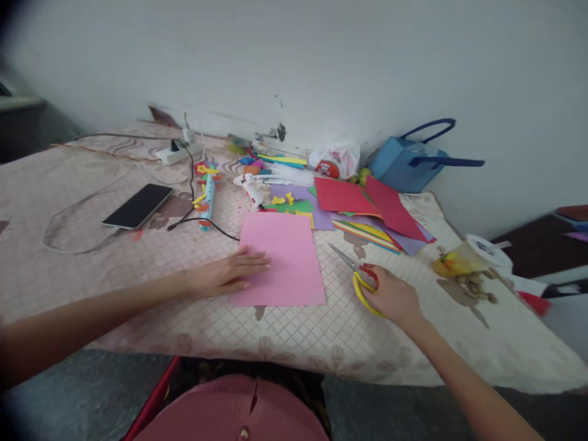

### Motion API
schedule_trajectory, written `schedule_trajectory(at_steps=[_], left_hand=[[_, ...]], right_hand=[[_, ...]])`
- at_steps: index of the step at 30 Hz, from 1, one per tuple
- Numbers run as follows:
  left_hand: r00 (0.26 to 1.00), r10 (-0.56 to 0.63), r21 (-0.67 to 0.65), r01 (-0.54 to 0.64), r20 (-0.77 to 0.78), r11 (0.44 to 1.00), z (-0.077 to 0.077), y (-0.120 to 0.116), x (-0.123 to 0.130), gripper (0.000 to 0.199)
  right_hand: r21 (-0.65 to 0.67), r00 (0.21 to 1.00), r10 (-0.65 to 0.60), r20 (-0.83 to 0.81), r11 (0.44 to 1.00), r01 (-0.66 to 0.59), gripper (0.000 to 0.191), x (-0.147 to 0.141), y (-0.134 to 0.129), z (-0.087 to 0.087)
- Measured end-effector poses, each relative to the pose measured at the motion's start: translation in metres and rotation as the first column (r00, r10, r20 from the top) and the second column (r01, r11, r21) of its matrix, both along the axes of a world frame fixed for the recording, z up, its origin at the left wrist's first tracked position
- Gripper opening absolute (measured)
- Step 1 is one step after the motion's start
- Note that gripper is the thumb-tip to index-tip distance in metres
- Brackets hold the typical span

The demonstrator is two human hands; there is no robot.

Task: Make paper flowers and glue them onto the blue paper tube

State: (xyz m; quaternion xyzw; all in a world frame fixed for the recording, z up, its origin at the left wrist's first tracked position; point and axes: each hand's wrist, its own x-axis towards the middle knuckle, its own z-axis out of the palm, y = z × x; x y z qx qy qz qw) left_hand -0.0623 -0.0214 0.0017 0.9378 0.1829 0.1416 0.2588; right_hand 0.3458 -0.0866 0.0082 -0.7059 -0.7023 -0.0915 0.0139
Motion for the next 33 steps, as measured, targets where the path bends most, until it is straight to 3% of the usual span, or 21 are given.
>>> schedule_trajectory(at_steps=[3, 5, 7, 9, 11, 12, 15, 18, 25, 29, 33], left_hand=[[0.989, 0.144, 0.038, -0.145, 0.030, 0.989, 0.005, -0.013, 0.016, 0.042], [0.973, 0.230, 0.046, -0.230, -0.009, 0.972, 0.008, -0.023, 0.026, 0.038], [0.957, 0.284, 0.051, -0.282, -0.051, 0.958, 0.010, -0.032, 0.035, 0.038], [0.943, 0.319, 0.039, -0.317, -0.097, 0.948, 0.010, -0.038, 0.042, 0.039], [0.925, 0.353, 0.017, -0.354, -0.140, 0.935, 0.010, -0.040, 0.047, 0.038], [0.916, 0.367, 0.007, -0.370, -0.160, 0.929, 0.010, -0.040, 0.049, 0.037], [0.902, 0.376, -0.025, -0.389, -0.211, 0.921, 0.011, -0.037, 0.053, 0.034], [0.902, 0.372, -0.058, -0.392, -0.220, 0.918, 0.011, -0.036, 0.054, 0.031], [0.894, 0.416, -0.102, -0.436, -0.168, 0.894, 0.007, -0.036, 0.054, 0.027], [0.894, 0.427, -0.187, -0.447, -0.137, 0.875, 0.009, -0.036, 0.053, 0.012], [0.925, 0.375, -0.209, -0.378, -0.052, 0.902, 0.018, -0.027, 0.053, 0.009]], right_hand=[[-0.003, 0.997, 0.074, 0.004, 0.997, -0.074, 0.042, 0.036, 0.004, 0.004], [-0.016, 0.997, 0.067, 0.040, 0.998, -0.067, 0.037, 0.045, 0.005, 0.012], [0.022, 1.000, 0.030, 0.006, 0.999, -0.030, 0.037, 0.037, 0.006, 0.021], [0.037, 0.979, 0.073, -0.192, 0.997, -0.067, 0.033, 0.015, 0.013, 0.027], [-0.033, 0.842, 0.126, -0.524, 0.985, -0.168, 0.027, -0.016, 0.026, 0.027], [-0.081, 0.758, 0.089, -0.647, 0.980, -0.184, 0.025, -0.032, 0.035, 0.025], [-0.104, 0.709, 0.052, -0.703, 0.979, -0.176, 0.021, -0.072, 0.065, 0.012], [-0.129, 0.664, -0.018, -0.747, 0.984, -0.119, 0.016, -0.094, 0.091, 0.001], [-0.279, 0.473, -0.193, -0.859, 0.953, -0.118, 0.019, -0.106, 0.110, -0.005], [-0.201, 0.352, -0.145, -0.925, 0.971, -0.128, 0.021, -0.107, 0.106, -0.005], [-0.107, 0.234, -0.091, -0.968, 0.993, -0.057, 0.022, -0.088, 0.108, 0.000]])
